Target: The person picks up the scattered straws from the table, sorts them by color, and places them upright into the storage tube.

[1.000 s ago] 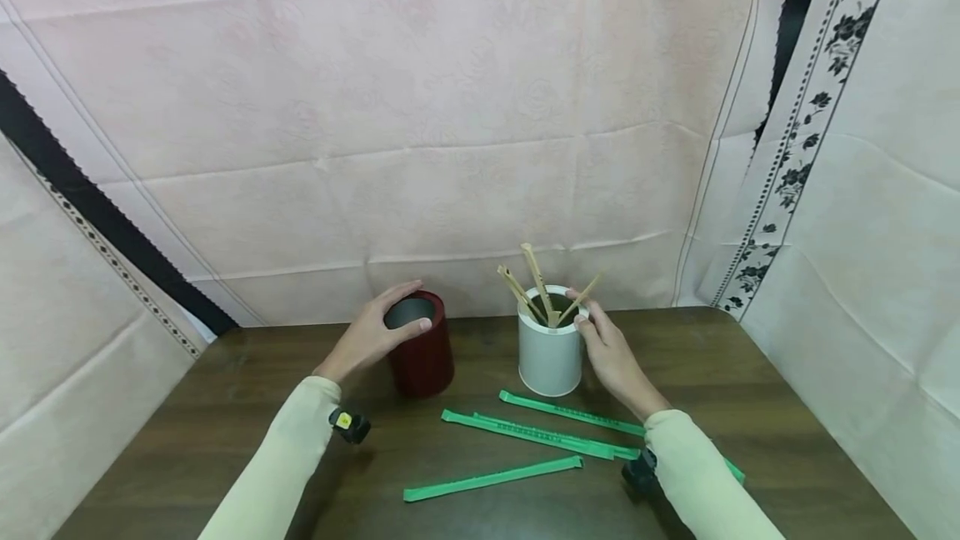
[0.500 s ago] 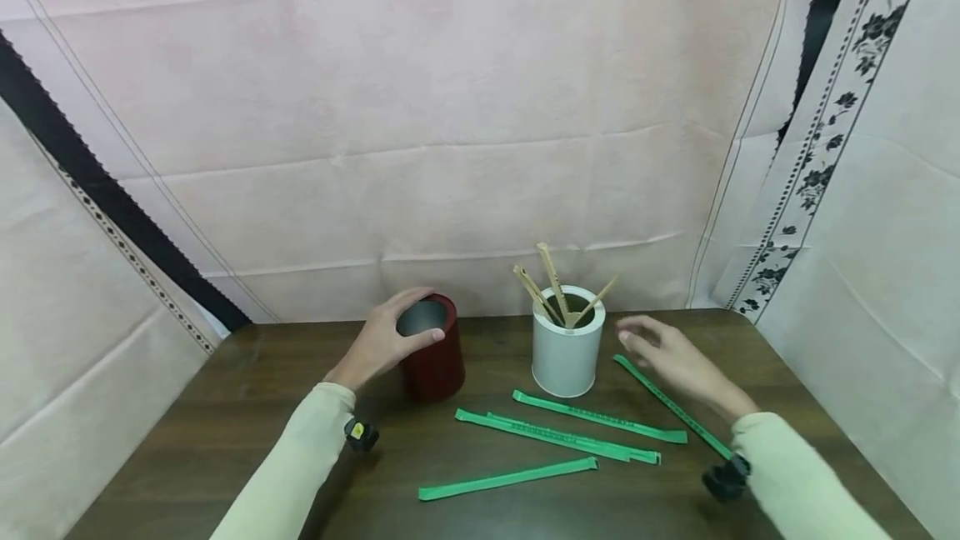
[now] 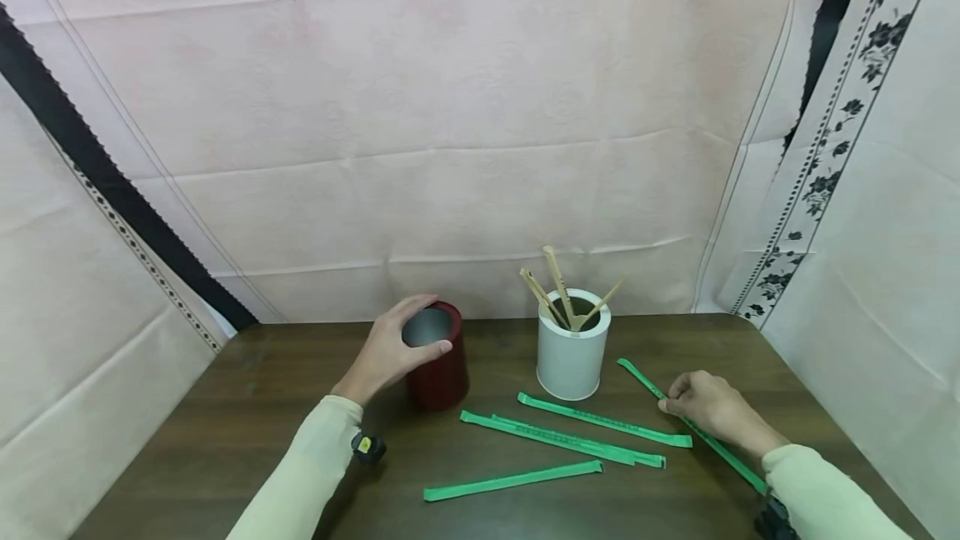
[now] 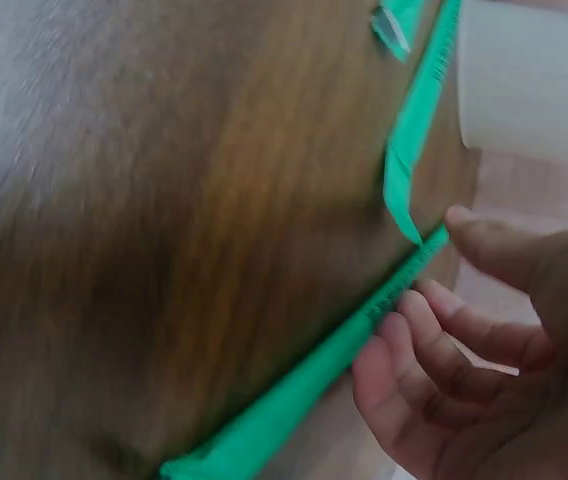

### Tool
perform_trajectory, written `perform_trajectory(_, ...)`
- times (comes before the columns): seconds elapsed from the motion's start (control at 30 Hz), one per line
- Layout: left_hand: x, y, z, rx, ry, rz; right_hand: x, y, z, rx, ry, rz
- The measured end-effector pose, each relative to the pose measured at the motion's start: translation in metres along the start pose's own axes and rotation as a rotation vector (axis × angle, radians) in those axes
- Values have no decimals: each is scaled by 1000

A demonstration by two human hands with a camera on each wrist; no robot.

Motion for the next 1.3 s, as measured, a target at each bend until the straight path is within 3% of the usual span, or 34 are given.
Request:
perform_trajectory(0.3,1,-3,3,-8,-4,21,1,4,-16,-24,-94,84)
perform_trajectory(0.5,6,-2,4,-12,-6,13,-33,-25,-41,-144,-143,364)
perform_trajectory(0.6,6,-2,4,-11,-4,13,-54,-48,-66,-217,-146,531)
perform_trajectory(0.73,4,-3,3,-5,-2,26,-75,-77,-108,-342,-75,657)
perform_trajectory(0.97,0,-4,0,-10,14,19,-92,-104,-189,-494,110,667)
perform_trajectory(1.1,1,-4,0,-29,24,-4,-93,-104,-235,-600,262,655)
perform_trajectory(1.3,1,-3,3,-36,27,-5,-89,-91,-295,-829,417,676)
Point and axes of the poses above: each hand's wrist, its own y-axis towards the middle knuckle, its own x-axis out of the palm, z = x × y, the point moved 7 cm from there along y, towards the middle knuckle, and after that the axes turned 10 degrees about -z, right-handed, at the moved point
